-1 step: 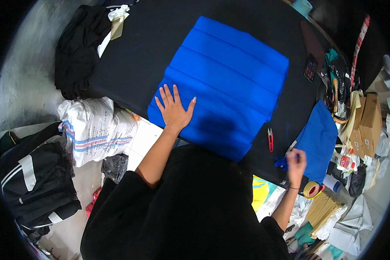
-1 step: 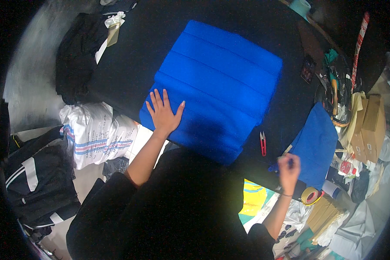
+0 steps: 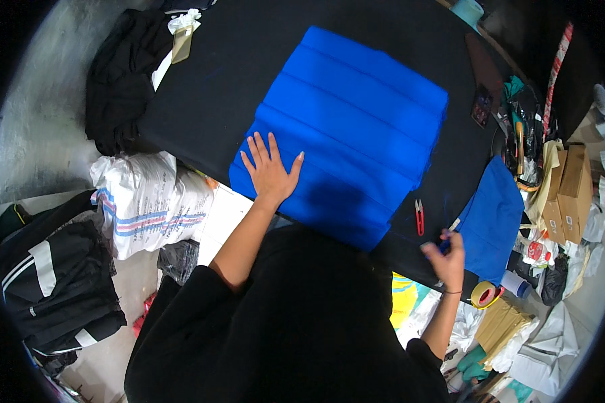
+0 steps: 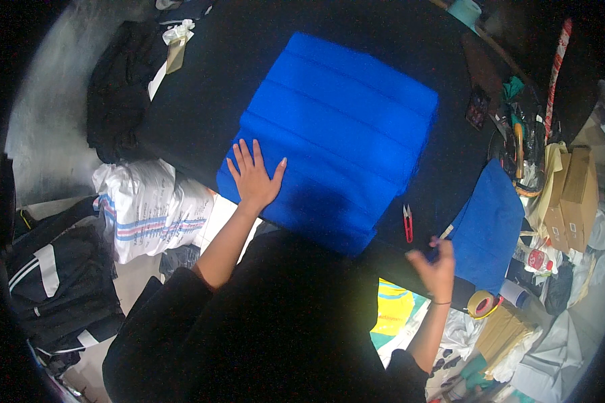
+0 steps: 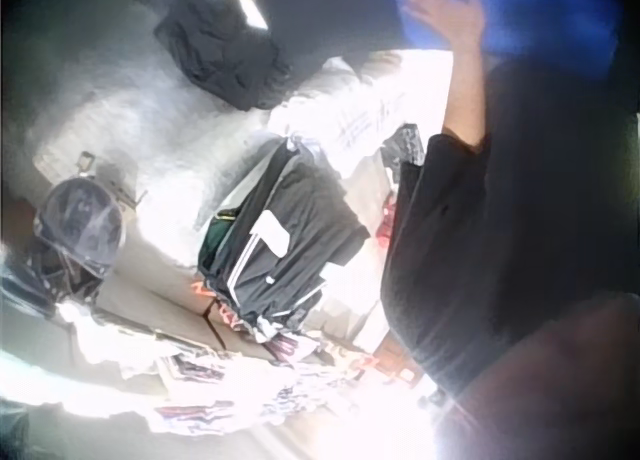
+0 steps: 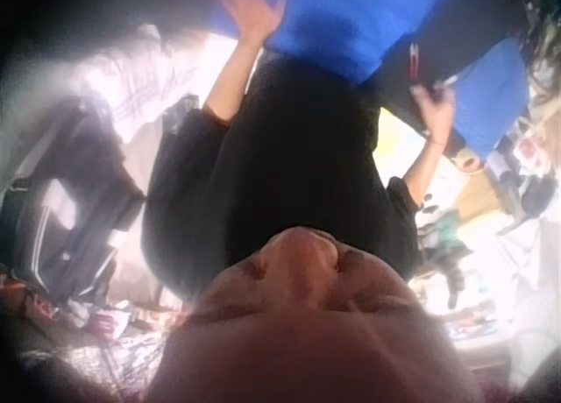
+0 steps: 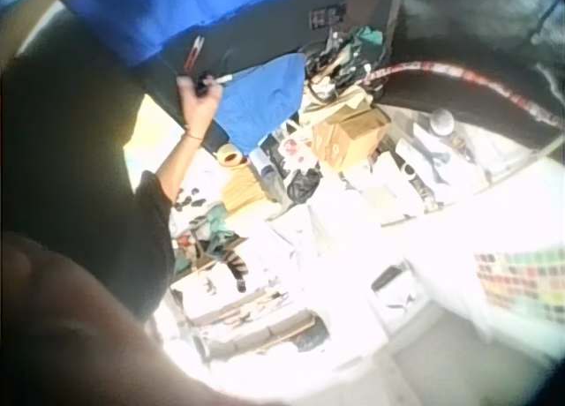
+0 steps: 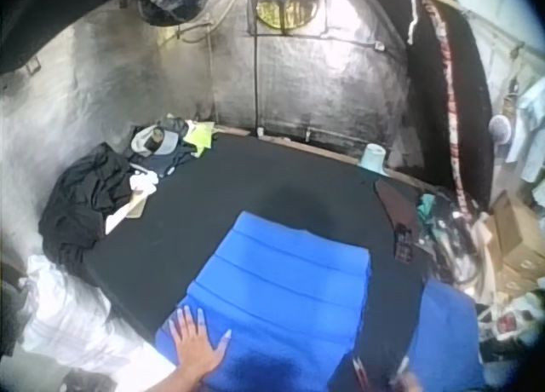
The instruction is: The person cuts a folded blue fabric on a black table using red-handled scissors. They repeatedly trim the edges, adjust the fabric, and remove small cut pieces. The person also uses a pink seam ripper to pull threads from the fabric edges.
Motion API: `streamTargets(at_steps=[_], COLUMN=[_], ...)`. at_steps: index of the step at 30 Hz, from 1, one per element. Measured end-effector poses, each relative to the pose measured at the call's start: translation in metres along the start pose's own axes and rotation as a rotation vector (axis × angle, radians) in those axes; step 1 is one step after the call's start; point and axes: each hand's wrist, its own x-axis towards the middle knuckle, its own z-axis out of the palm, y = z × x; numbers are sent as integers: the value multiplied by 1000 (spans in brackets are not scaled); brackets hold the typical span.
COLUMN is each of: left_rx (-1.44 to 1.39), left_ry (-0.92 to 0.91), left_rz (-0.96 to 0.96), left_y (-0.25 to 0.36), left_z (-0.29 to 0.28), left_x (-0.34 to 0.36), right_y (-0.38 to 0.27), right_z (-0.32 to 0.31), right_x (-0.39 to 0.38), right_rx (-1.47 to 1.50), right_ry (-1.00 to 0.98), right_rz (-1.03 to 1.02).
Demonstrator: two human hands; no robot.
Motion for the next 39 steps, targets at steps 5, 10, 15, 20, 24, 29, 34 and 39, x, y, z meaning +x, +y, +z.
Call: streamTargets(at_steps=[5,10,15,20,24,29,34,39], left_rx=[-15,-17,-6,-17,-16,-19,-23,-22], left_ry=[-4,94,17,-55,-54,-58,43,-28], left_rz=[-5,36,-3,-33,-25,-25,5,-18], left_y=[1,-3,1,4,1,2,-1,1], left_z=[-2,2,-3,-11,-8,-9,-2,-7], left_x=[-3,-3,-1,1,0,1,-1,1], right_y=[-55,-86,-53,-2,20,34,46,66], right_z=[4,50,100,77,53,28,11,0], right_x=[5,32,42,31,22,6,-3,-13], right_rx=[-246,722,1371,1348,1334,1271,1206,1199], right_ry=[-510,-260,-171,63,168,275,395,440], right_rz=[47,-156,278,471,467,476,523,520])
